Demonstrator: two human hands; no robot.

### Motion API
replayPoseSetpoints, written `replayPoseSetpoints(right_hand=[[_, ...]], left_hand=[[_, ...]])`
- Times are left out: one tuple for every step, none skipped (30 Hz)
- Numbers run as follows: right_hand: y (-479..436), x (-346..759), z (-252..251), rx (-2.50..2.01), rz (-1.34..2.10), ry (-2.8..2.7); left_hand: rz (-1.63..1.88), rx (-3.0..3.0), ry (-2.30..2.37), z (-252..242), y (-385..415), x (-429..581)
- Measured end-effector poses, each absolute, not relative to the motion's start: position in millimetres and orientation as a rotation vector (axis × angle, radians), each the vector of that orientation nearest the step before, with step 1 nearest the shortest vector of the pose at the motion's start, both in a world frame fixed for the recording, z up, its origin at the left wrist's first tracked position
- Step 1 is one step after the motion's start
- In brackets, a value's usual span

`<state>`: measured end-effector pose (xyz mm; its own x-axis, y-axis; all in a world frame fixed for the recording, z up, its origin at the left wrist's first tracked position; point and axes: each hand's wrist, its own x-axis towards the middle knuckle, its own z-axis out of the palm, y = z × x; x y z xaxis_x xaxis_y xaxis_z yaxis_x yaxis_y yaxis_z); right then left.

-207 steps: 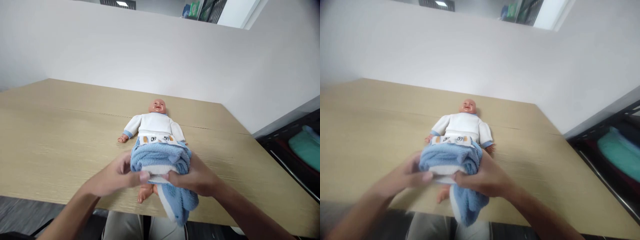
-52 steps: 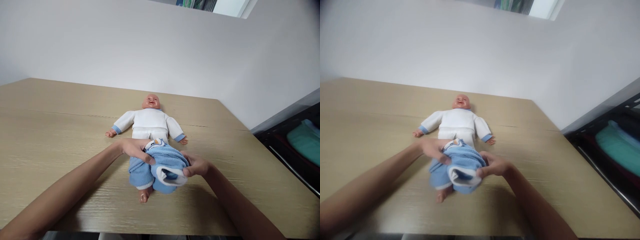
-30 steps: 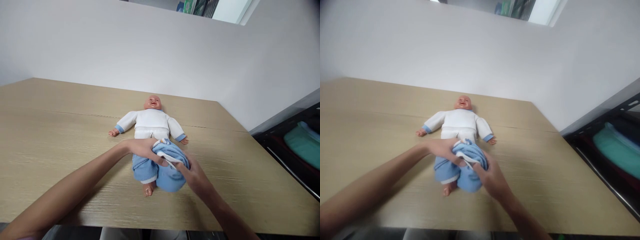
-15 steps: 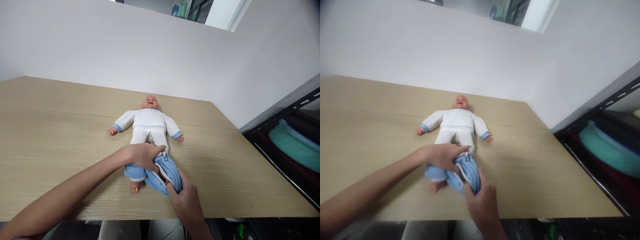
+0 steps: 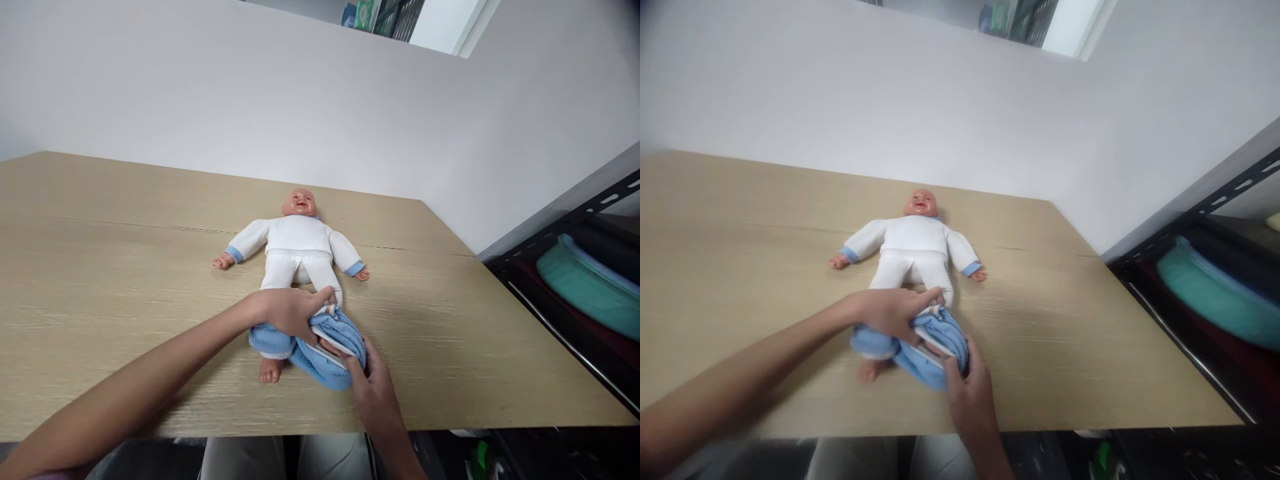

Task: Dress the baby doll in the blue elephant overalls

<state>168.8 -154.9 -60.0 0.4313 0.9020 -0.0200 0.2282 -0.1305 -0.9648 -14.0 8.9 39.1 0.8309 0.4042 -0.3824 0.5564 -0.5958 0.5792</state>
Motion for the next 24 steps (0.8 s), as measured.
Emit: replayPoseSetpoints(right_hand=[[-155.3, 168.3, -60.3, -1.611, 0.871, -0.951], [-155.5, 167.9, -59.8, -1.596, 0.937, -0.901], [-155.6, 167.7, -58.7, -1.58, 0.991, -0.853], [-155.3, 167.8, -57.3, -1.561, 1.038, -0.812], [-154.7, 168.1, -56.1, -1.539, 1.078, -0.783], [-153.7, 168.6, -55.4, -1.518, 1.111, -0.766], [-152.5, 169.4, -55.6, -1.499, 1.139, -0.761], [-151.1, 170.3, -56.6, -1.485, 1.163, -0.764], [-149.7, 171.4, -58.3, -1.472, 1.181, -0.769], [-148.4, 172.7, -60.4, -1.461, 1.19, -0.767], [-147.1, 174.1, -62.6, -1.448, 1.201, -0.764], [-146.1, 175.6, -64.5, -1.434, 1.227, -0.769], [-145.2, 177.1, -65.7, -1.417, 1.259, -0.781], [-144.4, 178.4, -66.2, -1.402, 1.288, -0.795], [-143.4, 179.5, -65.9, -1.388, 1.303, -0.806], [-142.3, 180.2, -64.7, -1.374, 1.302, -0.82], [-140.7, 180.5, -62.8, -1.358, 1.282, -0.837], [-138.6, 180.5, -60.2, -1.339, 1.246, -0.862], [-136.1, 180.3, -57.3, -1.316, 1.203, -0.899], [-133.1, 180.1, -54.0, -1.286, 1.161, -0.948], [-129.7, 180.0, -50.7, -1.252, 1.12, -0.995], [-126.0, 180.3, -47.4, -1.218, 1.085, -1.03], [-122.3, 181.3, -44.5, -1.192, 1.058, -1.053], [-118.4, 183.1, -41.9, -1.172, 1.047, -1.071]], left_hand=[[-0.26, 2.264, 0.687, 39.4, 9.9, -14.7], [-0.237, 2.233, 0.67, 39.6, 10.9, -15.7], [-0.206, 2.198, 0.654, 39.7, 12.0, -16.9], [-0.167, 2.163, 0.637, 39.7, 12.9, -18.2], [-0.12, 2.125, 0.618, 39.7, 13.6, -19.5], [-0.068, 2.081, 0.598, 39.7, 14.0, -20.9], [-0.016, 2.032, 0.583, 39.7, 13.8, -22.1], [0.031, 1.984, 0.58, 39.7, 13.3, -23.3], [0.073, 1.943, 0.583, 39.6, 12.4, -24.5], [0.108, 1.909, 0.587, 39.6, 11.1, -25.6], [0.134, 1.884, 0.591, 39.5, 9.6, -26.9], [0.156, 1.874, 0.586, 39.2, 7.9, -28.2], [0.178, 1.878, 0.573, 38.8, 6.1, -29.6], [0.202, 1.888, 0.557, 38.3, 4.3, -31.2], [0.226, 1.9, 0.542, 37.6, 2.6, -32.9], [0.25, 1.913, 0.531, 36.9, 0.9, -34.7], [0.27, 1.924, 0.524, 36.1, -0.6, -36.5], [0.289, 1.93, 0.523, 35.4, -1.9, -38.3], [0.3, 1.934, 0.526, 34.8, -2.9, -40.0], [0.308, 1.941, 0.532, 34.3, -3.6, -41.7], [0.317, 1.955, 0.543, 34.0, -4.0, -43.4], [0.333, 1.978, 0.559, 33.7, -4.2, -45.1], [0.354, 2.005, 0.575, 33.6, -4.0, -46.8], [0.375, 2.036, 0.582, 33.5, -3.7, -48.4]])
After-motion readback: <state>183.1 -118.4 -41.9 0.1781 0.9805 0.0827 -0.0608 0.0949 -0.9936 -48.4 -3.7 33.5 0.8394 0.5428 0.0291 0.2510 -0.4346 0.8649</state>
